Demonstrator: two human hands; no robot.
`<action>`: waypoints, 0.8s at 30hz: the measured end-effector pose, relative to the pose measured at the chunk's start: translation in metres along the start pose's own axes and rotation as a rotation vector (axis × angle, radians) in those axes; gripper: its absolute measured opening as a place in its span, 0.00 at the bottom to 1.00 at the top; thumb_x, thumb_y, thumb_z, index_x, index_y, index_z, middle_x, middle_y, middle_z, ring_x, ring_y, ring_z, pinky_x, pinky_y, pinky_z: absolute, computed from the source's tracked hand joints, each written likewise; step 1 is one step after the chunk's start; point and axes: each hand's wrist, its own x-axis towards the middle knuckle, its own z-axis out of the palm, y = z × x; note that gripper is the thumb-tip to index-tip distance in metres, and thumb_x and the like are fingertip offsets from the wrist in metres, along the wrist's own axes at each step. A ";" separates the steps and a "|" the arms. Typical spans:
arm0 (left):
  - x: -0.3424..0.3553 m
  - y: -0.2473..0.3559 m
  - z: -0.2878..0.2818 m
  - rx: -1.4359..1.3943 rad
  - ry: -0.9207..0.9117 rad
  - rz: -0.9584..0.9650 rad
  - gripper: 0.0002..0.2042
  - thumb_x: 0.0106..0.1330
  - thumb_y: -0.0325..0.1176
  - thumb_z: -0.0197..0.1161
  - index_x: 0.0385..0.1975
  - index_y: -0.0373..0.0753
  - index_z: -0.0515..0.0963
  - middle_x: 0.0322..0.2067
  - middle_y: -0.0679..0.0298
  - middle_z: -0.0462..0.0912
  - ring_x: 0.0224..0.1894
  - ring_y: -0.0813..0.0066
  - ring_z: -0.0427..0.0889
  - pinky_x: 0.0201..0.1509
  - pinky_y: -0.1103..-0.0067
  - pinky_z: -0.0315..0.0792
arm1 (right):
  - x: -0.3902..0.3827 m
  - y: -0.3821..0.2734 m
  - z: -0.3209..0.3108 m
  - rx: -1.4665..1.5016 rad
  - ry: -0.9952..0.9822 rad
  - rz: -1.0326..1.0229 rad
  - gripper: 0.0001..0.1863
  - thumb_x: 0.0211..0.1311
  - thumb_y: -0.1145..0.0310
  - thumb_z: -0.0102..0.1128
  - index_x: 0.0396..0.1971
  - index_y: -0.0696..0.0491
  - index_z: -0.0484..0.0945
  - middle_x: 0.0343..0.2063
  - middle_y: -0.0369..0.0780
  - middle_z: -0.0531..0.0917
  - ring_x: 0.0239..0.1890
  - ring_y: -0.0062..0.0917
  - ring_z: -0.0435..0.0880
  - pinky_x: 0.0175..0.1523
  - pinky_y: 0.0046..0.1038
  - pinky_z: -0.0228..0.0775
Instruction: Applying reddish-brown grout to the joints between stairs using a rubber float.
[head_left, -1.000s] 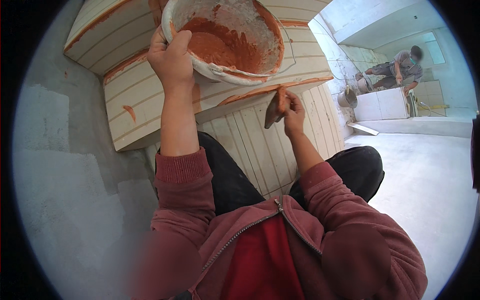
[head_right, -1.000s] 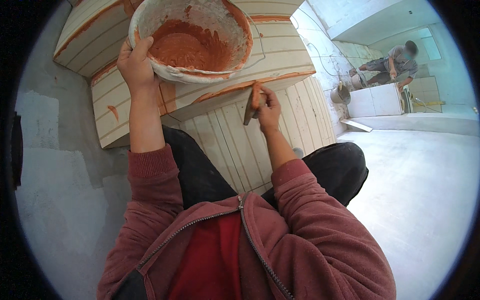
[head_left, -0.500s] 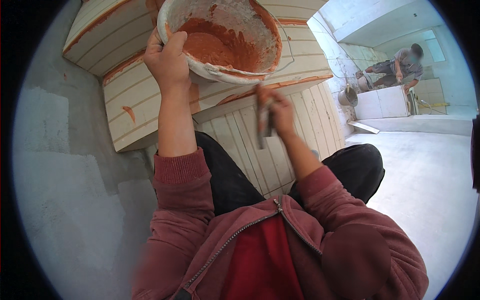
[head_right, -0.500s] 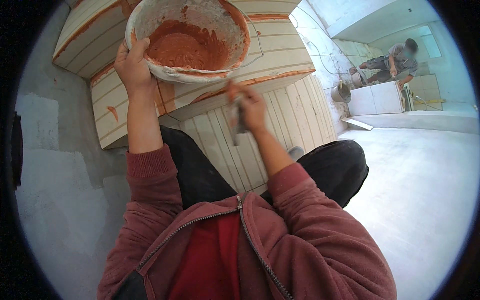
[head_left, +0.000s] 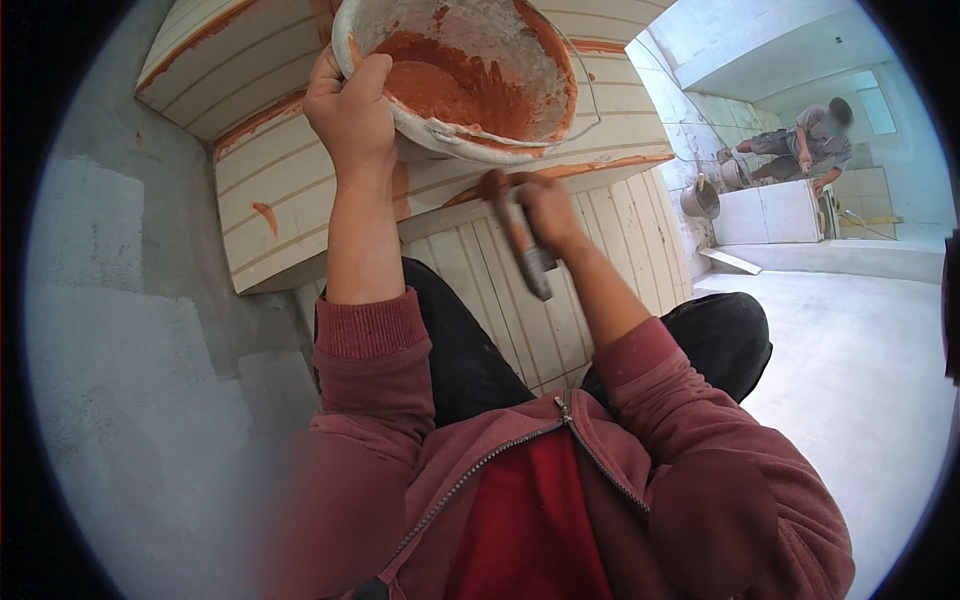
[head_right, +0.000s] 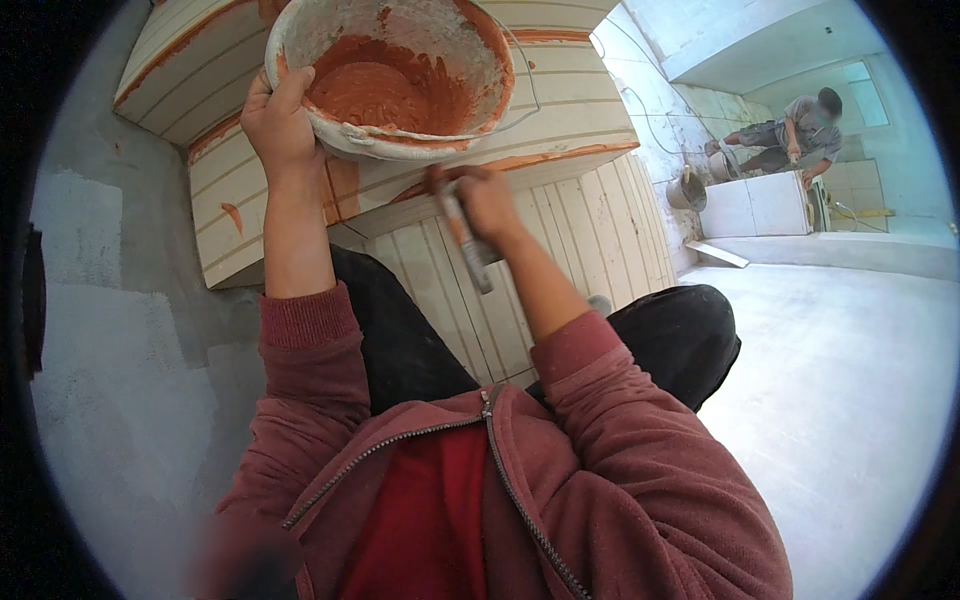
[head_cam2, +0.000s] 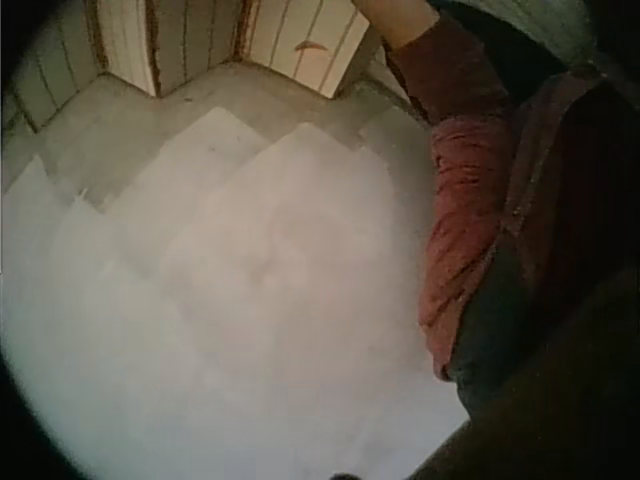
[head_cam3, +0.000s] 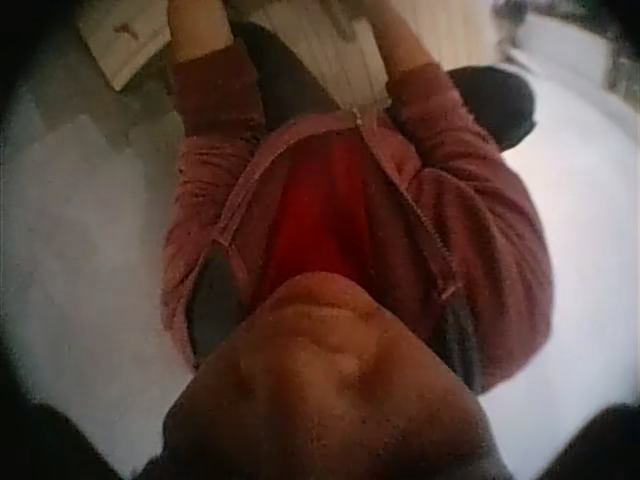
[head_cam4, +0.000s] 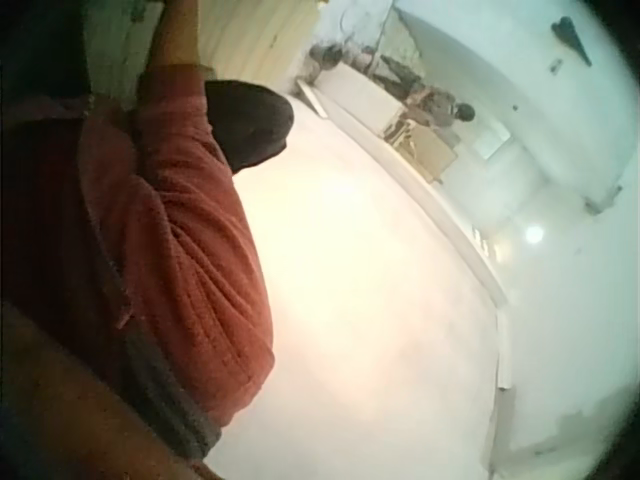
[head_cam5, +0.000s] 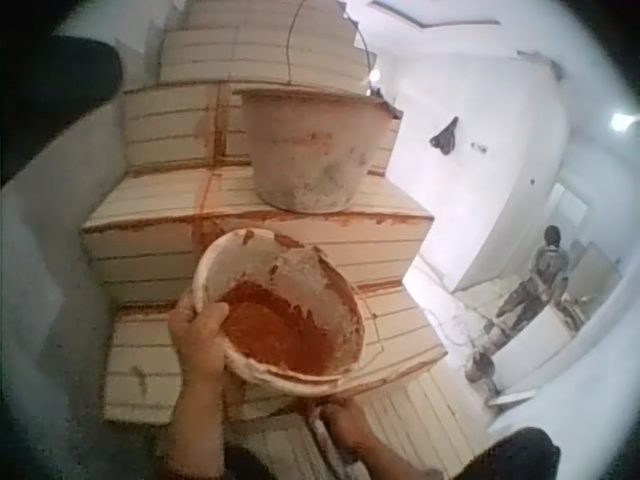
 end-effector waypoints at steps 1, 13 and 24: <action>-0.001 0.000 0.004 -0.017 -0.008 0.000 0.13 0.49 0.21 0.57 0.37 0.32 0.76 0.32 0.65 0.79 0.33 0.80 0.76 0.39 0.82 0.71 | -0.002 0.000 0.010 -0.099 -0.032 -0.153 0.17 0.49 0.71 0.43 0.35 0.60 0.80 0.36 0.49 0.80 0.39 0.35 0.79 0.47 0.31 0.68; 0.001 0.004 -0.015 0.028 -0.095 -0.009 0.14 0.52 0.24 0.60 0.41 0.33 0.76 0.33 0.68 0.78 0.33 0.83 0.74 0.40 0.83 0.69 | -0.056 -0.019 0.035 0.021 -0.059 -0.240 0.30 0.38 0.76 0.54 0.50 0.52 0.72 0.37 0.46 0.72 0.39 0.40 0.74 0.46 0.33 0.68; 0.003 0.007 -0.018 0.034 -0.066 -0.002 0.08 0.51 0.23 0.60 0.33 0.35 0.77 0.28 0.71 0.77 0.30 0.86 0.72 0.37 0.84 0.68 | -0.048 -0.024 0.055 -0.276 -0.012 -0.352 0.28 0.38 0.78 0.52 0.47 0.51 0.74 0.38 0.45 0.72 0.41 0.41 0.72 0.47 0.37 0.67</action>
